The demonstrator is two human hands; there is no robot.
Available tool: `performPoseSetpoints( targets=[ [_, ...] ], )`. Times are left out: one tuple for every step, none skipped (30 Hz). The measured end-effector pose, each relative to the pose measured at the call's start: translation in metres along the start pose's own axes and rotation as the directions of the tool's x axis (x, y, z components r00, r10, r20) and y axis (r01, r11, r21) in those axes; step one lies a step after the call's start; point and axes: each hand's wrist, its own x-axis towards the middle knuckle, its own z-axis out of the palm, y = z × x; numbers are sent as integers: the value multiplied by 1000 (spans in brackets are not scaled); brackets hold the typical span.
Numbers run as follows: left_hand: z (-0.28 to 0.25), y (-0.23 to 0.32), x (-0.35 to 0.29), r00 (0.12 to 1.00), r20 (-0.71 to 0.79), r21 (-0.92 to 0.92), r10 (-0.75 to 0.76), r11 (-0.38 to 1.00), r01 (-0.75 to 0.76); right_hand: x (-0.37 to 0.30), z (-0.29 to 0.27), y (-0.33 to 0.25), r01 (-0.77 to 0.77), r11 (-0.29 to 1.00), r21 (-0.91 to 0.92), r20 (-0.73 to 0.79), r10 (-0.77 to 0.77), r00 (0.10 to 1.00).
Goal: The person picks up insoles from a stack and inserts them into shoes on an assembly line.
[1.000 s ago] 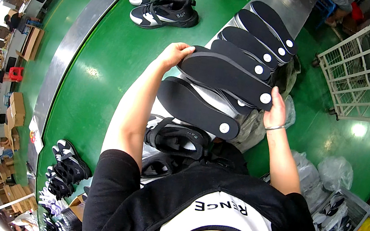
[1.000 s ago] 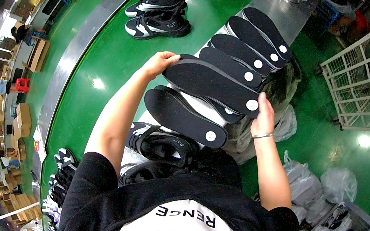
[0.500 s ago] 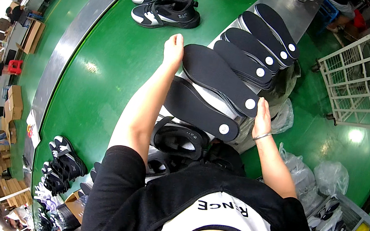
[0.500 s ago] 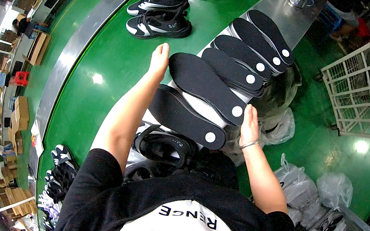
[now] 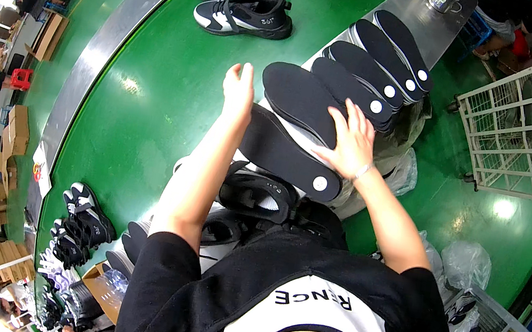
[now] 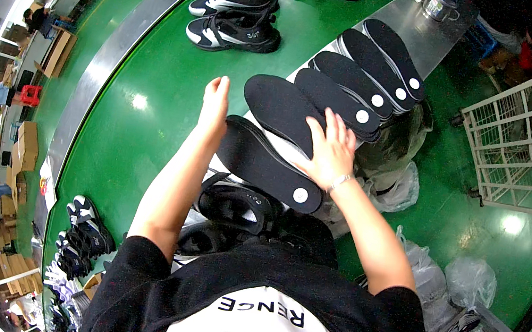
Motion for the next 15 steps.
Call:
performPoseSetpoints(
  targets=[
    [-13,14,-16,994,34,21,-105,994,105,11,2,2,-19,1000,-5,33,20,999],
    [-26,9,-27,987,15,17,-160,987,159,22,4,-3,-45,998,-49,142,52,988],
    [-39,-8,-31,966,30,-64,-258,964,259,28,7,-6,-65,993,-97,249,88,964],
    [-51,-15,-40,947,81,-61,-311,947,316,29,17,-1,15,985,-172,191,18,982],
    [-58,-14,-49,908,98,-8,-407,912,409,27,20,0,54,985,-164,186,-23,982],
    [-62,-11,-58,852,171,-104,-495,851,515,23,23,3,73,984,-163,159,-47,986],
    [-63,-13,-59,799,142,-35,-584,804,594,18,24,2,102,981,-162,139,-80,987],
    [-60,-14,-63,767,176,-97,-617,764,637,16,23,4,111,985,-130,150,-91,985],
    [-57,-15,-67,733,213,-155,-646,718,678,17,19,6,104,993,-54,157,-94,983],
    [-55,-17,-63,691,297,-161,-659,679,716,23,16,13,112,994,4,144,-111,983],
    [-48,-13,-65,693,247,-244,-678,648,721,31,13,23,120,991,62,129,-127,984],
    [-46,-19,-61,713,287,-226,-640,678,699,43,14,36,173,982,73,-25,-172,985],
    [-44,-26,-57,729,327,-209,-601,706,676,56,4,46,141,985,96,-37,-138,990],
    [-39,-12,-59,743,309,-155,-594,739,655,66,7,62,115,993,-13,-99,-116,988],
    [-34,-5,-57,751,298,-101,-589,763,638,74,11,76,80,989,-121,-162,-99,982]
  ],
)
